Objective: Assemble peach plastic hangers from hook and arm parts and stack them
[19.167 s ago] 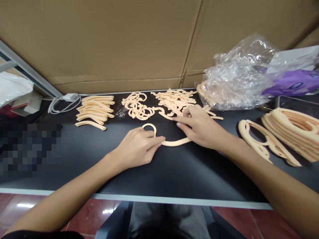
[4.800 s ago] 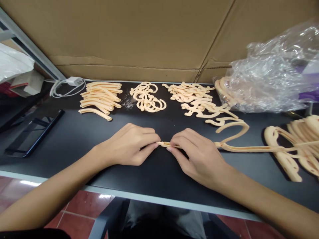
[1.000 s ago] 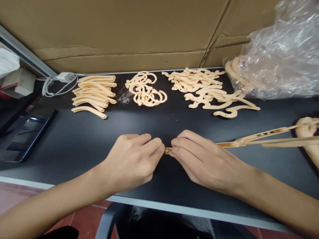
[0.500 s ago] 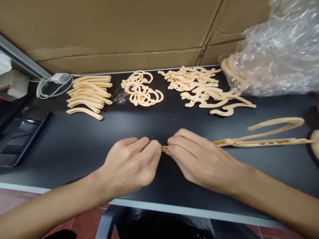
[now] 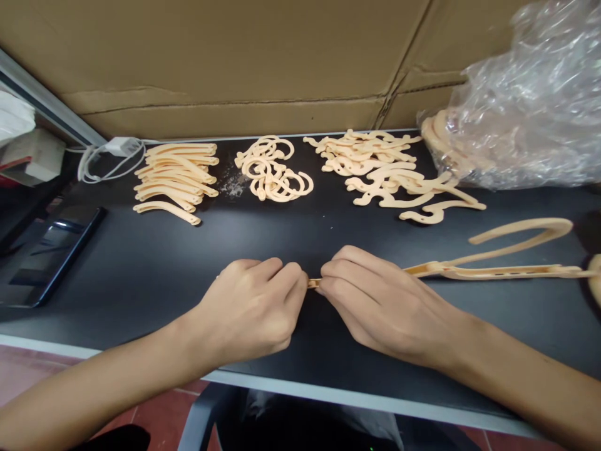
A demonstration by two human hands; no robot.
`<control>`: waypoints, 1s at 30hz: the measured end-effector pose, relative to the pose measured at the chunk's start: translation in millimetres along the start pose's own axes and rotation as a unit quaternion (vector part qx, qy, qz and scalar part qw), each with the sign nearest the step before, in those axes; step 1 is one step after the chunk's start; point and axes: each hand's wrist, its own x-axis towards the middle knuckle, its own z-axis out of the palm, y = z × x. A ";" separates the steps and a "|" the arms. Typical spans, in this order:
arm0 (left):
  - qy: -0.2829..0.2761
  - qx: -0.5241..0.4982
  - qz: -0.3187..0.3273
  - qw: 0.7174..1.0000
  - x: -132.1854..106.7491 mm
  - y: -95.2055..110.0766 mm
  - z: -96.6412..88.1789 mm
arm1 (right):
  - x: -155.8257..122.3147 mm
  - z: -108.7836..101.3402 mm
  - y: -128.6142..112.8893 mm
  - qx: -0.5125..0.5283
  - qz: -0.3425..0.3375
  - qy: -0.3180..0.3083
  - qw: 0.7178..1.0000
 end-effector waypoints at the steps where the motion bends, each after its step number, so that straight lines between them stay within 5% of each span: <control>1: 0.004 0.000 -0.003 1.000 0.1 -0.4 0.8 | 0.1 0.1 0.2 0.002 0.001 0.000 1.000; 11: 0.074 -0.045 -0.038 0.995 -1.0 -17.9 9.3 | 3.8 -0.1 6.6 0.001 0.028 0.023 0.999; 22: 0.202 -0.073 -0.145 0.966 -7.7 -54.7 16.5 | 4.1 -13.1 8.5 0.000 0.010 0.136 0.991; 30: 0.264 -0.080 -0.152 0.949 -8.4 -61.6 19.3 | 3.2 -4.2 15.4 0.119 0.120 0.181 0.969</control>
